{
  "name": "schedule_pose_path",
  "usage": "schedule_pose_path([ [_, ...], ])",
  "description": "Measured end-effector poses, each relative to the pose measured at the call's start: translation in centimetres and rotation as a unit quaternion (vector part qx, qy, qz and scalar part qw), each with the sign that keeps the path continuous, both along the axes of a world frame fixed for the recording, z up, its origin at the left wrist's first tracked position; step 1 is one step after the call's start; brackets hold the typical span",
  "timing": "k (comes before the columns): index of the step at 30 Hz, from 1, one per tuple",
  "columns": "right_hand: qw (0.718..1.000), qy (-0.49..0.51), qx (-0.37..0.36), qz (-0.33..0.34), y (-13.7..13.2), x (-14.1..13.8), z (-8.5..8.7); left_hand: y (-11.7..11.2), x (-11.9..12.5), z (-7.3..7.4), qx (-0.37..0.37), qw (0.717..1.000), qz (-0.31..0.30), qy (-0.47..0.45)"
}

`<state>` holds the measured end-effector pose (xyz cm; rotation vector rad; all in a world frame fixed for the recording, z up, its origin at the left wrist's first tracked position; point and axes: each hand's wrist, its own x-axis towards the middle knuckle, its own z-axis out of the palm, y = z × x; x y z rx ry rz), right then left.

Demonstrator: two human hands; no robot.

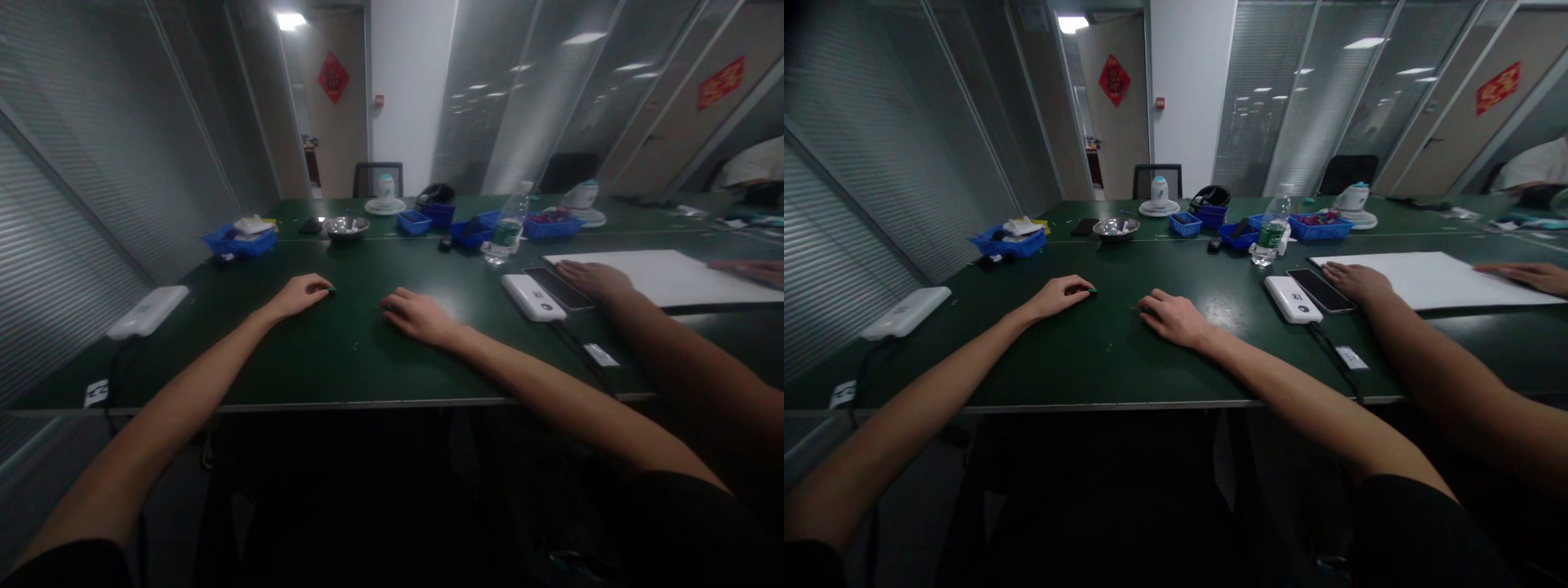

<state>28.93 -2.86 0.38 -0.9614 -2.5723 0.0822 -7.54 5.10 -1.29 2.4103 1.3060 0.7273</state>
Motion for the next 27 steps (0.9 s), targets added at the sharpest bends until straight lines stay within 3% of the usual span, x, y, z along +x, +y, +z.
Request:
schedule_pose_path([
  [8,1.000,-0.009,-0.003,0.004,0.0,0.1,0.1,2.4,-10.4,-0.3,0.029,0.979,0.189,0.069],
  [13,1.000,-0.015,0.000,0.010,0.2,0.2,-0.1,2.4,-14.0,-0.2,0.025,0.942,0.313,0.120],
  [18,1.000,-0.012,0.003,0.011,0.5,0.1,-0.4,2.0,-14.1,0.3,0.007,0.913,0.381,0.145],
  [27,1.000,-0.018,-0.012,0.004,0.1,0.0,0.1,0.9,-10.7,0.6,0.017,0.880,0.414,0.232],
])
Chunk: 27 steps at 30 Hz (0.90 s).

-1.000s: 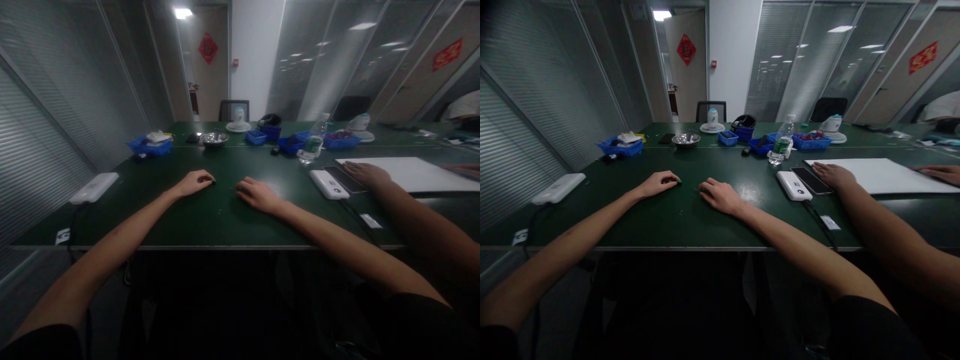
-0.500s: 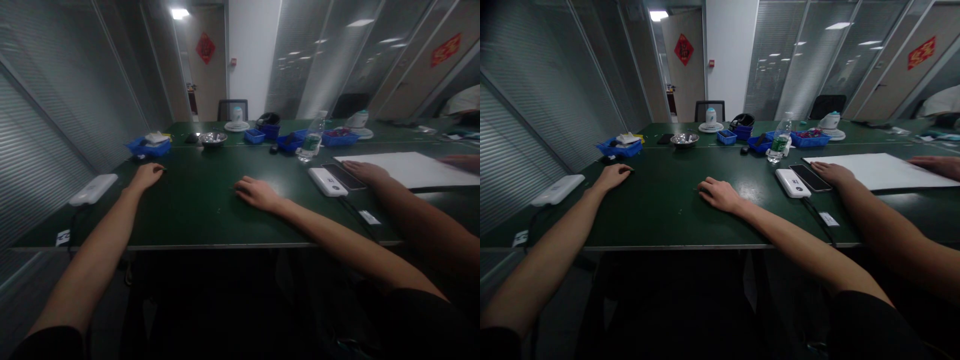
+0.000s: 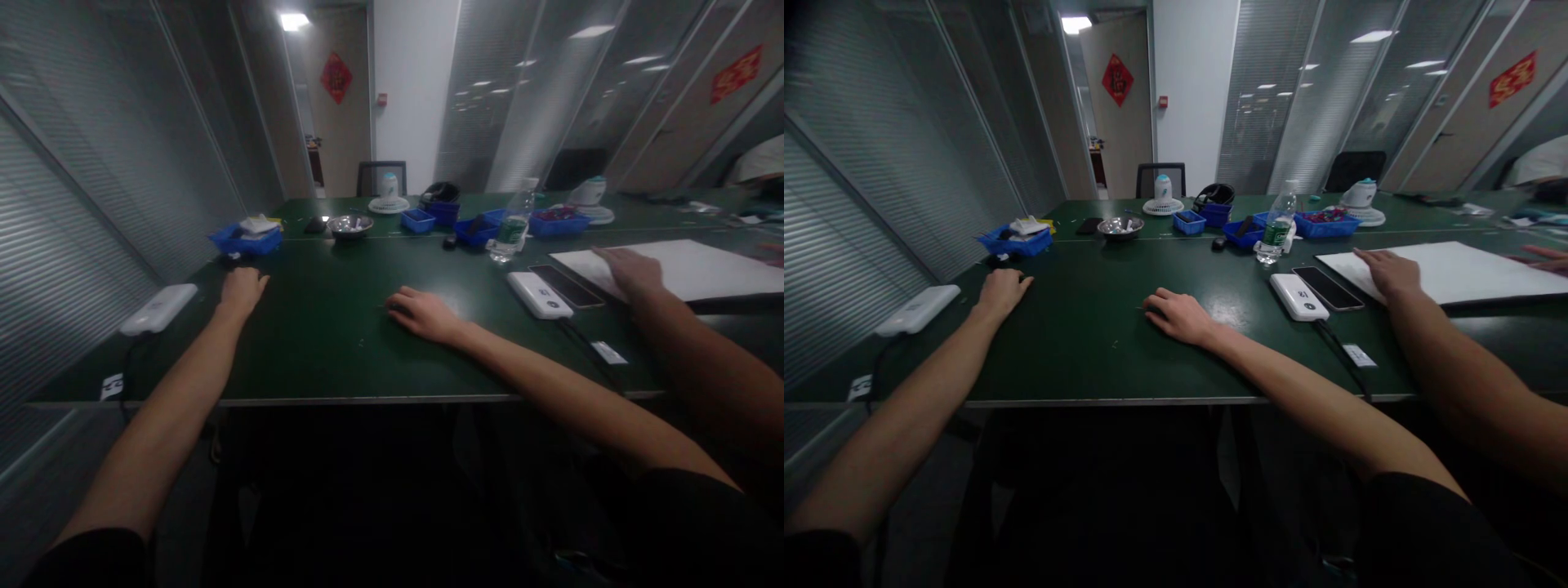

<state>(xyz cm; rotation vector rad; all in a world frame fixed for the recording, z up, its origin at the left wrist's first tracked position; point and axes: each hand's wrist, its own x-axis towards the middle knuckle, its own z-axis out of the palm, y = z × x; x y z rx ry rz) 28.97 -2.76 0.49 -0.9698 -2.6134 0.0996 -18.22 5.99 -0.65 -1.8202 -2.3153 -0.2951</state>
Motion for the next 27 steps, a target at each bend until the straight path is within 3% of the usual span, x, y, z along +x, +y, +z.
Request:
schedule_pose_path([
  [5,1.000,-0.004,0.000,0.004,0.0,0.0,0.1,-0.4,0.1,0.1,0.055,0.992,0.036,-0.107],
  [11,1.000,0.005,-0.007,0.003,-0.2,-0.1,0.2,0.7,-1.2,-0.1,0.102,0.947,0.074,-0.295],
  [18,1.000,-0.006,0.006,0.002,0.0,-0.1,-0.1,1.2,-2.1,-0.6,0.104,0.936,0.079,-0.328],
  [23,1.000,-0.007,0.004,0.003,-0.1,-0.1,0.0,0.9,-1.5,-0.7,0.084,0.937,0.020,-0.339],
  [27,1.000,-0.007,0.003,0.004,-0.2,-0.1,0.1,0.4,1.5,-0.4,0.032,0.945,-0.118,-0.303],
])
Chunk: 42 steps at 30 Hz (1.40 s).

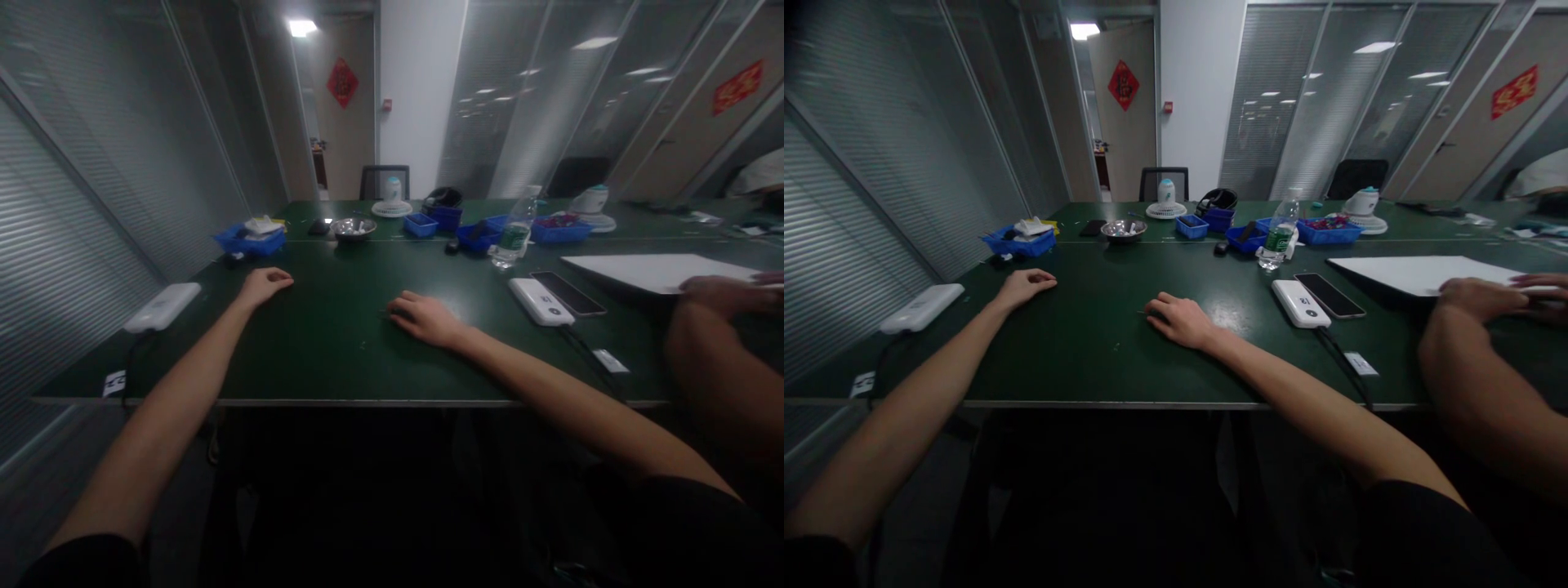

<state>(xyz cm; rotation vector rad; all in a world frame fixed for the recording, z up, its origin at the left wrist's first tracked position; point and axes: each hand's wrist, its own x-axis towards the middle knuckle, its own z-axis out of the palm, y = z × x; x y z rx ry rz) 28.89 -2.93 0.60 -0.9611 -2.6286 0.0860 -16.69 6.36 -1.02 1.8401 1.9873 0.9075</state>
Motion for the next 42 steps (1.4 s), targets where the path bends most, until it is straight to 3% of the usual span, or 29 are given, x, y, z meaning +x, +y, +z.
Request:
schedule_pose_path([
  [2,1.000,-0.001,0.001,0.000,0.0,0.0,0.0,-0.6,2.6,0.2,0.021,0.993,-0.114,0.019],
  [6,1.000,0.004,0.003,0.011,0.0,0.0,0.0,-2.5,9.2,0.4,0.036,0.948,-0.317,0.000],
  [11,1.000,0.010,0.008,0.027,0.0,0.0,-0.1,-5.0,15.0,0.3,0.043,0.900,-0.433,-0.019],
  [22,0.999,0.011,0.007,0.043,0.0,-0.1,-0.2,-6.2,16.6,0.3,0.049,0.896,-0.440,-0.029],
  [37,0.998,0.036,0.009,0.054,-0.5,-0.6,-0.1,-6.2,16.6,0.2,0.074,0.875,-0.477,-0.037],
  [42,0.999,0.041,0.008,0.028,-0.5,-0.9,-0.2,-6.0,16.7,-0.1,0.049,0.889,-0.453,-0.037],
])
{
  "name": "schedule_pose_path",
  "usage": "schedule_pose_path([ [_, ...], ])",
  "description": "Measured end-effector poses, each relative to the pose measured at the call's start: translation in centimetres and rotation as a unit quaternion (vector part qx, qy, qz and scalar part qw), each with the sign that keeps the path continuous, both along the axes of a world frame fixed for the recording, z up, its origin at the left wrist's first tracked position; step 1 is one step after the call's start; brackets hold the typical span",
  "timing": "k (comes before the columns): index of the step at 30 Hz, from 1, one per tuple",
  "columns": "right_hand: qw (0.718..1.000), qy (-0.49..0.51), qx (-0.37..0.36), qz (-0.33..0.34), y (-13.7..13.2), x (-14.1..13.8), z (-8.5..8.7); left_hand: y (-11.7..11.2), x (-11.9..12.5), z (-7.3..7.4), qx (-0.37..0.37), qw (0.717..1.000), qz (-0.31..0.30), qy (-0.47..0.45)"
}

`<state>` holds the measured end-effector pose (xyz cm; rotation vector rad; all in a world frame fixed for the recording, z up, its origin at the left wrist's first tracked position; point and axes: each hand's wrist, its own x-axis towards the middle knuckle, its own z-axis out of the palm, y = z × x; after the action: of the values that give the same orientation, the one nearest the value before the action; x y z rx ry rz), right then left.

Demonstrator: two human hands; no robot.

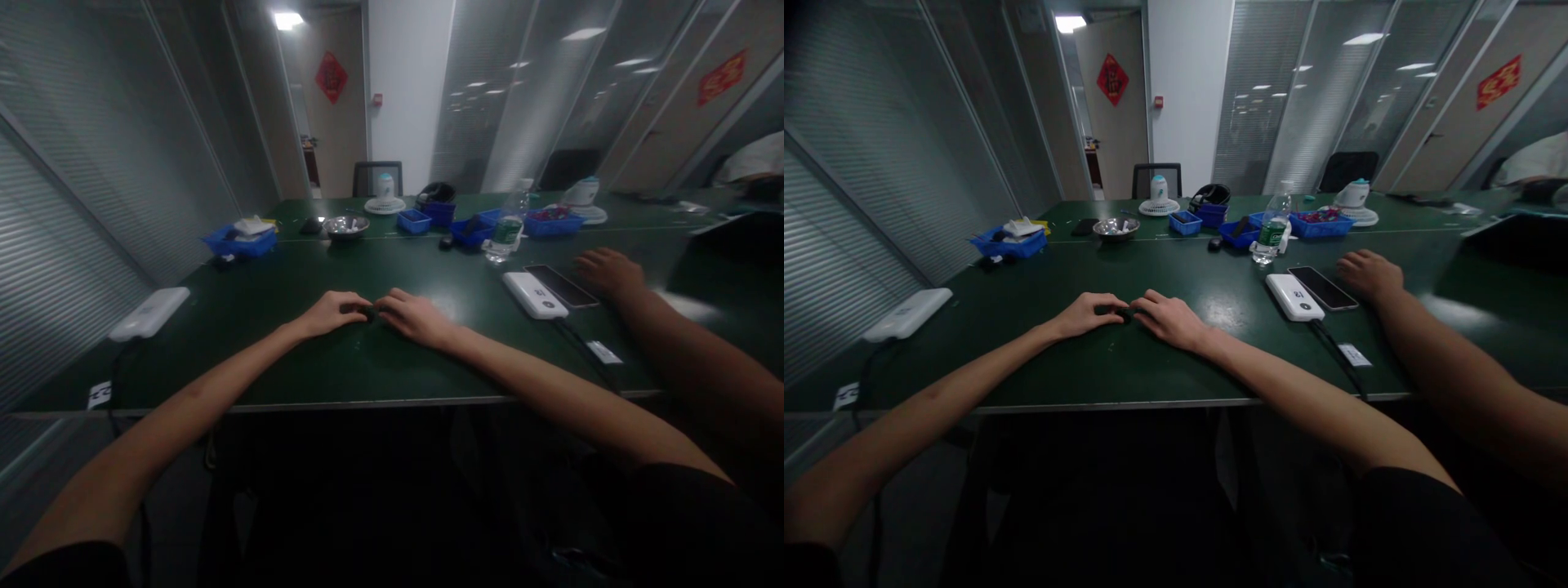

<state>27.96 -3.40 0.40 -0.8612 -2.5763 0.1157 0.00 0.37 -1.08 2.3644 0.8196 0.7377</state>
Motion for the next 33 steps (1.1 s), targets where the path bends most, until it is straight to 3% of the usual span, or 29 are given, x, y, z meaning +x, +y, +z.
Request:
schedule_pose_path([
  [5,1.000,0.005,-0.004,0.005,0.2,0.1,-0.2,0.0,0.1,0.1,-0.026,0.999,0.029,0.020],
  [10,1.000,0.001,0.007,0.003,0.5,0.1,-0.4,0.4,-0.7,0.1,0.028,0.998,0.044,0.023],
  [13,1.000,-0.001,0.011,0.004,0.4,0.2,-0.4,1.6,-2.6,0.2,0.073,0.994,0.066,0.040],
  [16,1.000,-0.005,0.008,0.008,0.3,0.2,-0.3,3.3,-5.9,0.3,0.093,0.984,0.131,0.074],
  [21,1.000,-0.012,0.010,0.008,0.2,0.4,-0.1,5.4,-13.0,0.4,0.105,0.934,0.309,0.144],
  [26,1.000,-0.012,0.007,0.007,0.3,0.6,-0.2,6.2,-18.9,0.2,0.062,0.842,0.490,0.218],
  [29,1.000,-0.009,0.006,0.009,0.3,0.6,-0.1,6.3,-20.4,0.0,0.046,0.812,0.534,0.232],
  [33,1.000,-0.009,0.004,0.012,0.2,0.7,0.0,6.1,-20.0,0.1,0.067,0.815,0.529,0.229],
])
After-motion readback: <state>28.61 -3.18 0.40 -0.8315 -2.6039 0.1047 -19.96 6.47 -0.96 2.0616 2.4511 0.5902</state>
